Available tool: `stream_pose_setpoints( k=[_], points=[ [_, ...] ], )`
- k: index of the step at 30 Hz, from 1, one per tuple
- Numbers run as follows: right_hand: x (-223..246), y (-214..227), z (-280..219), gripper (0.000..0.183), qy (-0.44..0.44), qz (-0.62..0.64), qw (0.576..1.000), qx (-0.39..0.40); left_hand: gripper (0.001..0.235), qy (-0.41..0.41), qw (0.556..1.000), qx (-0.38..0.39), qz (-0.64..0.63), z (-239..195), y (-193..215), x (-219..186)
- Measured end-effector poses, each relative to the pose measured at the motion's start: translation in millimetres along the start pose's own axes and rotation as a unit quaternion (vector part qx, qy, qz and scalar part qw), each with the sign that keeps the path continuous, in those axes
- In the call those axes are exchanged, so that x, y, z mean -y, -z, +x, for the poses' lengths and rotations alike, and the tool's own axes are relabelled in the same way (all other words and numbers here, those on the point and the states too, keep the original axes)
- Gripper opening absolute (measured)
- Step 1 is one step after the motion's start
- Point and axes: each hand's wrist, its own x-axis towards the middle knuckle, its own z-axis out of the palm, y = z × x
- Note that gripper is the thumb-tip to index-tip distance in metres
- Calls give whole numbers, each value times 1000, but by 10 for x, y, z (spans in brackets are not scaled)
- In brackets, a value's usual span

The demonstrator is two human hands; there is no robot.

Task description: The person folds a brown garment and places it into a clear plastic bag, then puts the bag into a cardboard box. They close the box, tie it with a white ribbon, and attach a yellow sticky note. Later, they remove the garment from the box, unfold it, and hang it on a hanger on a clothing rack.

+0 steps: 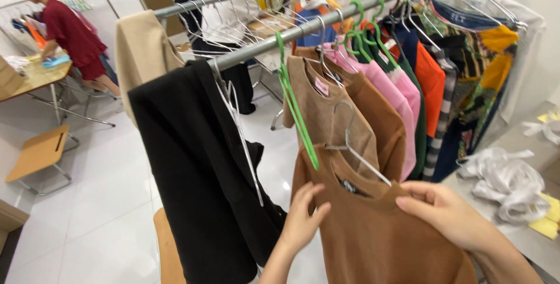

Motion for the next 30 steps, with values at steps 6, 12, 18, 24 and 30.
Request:
stream_pose_setpoints(
  k=[6, 12, 18, 24, 30],
  points=[
    [1153, -637, 423, 53, 25, -81, 986, -144, 47, 180, 974, 129, -48, -333, 412, -709],
    [1397, -988, 1068, 31, 165, -71, 982, -56, 27, 203, 973, 30, -102, -409, 509, -612],
    [1134, -1285, 1410, 45, 118, -199, 969, -91, 24, 253, 961, 44, -100, -666, 537, -722],
    [373, -1055, 1497, 62, 225, -201, 945, -126, 24, 296, 949, 38, -98, -962, 506, -682],
    [-765, -674, 1026, 36, 119, -282, 928, -213, 26, 339, 927, 113, -113, -1264, 252, -732]
  ],
)
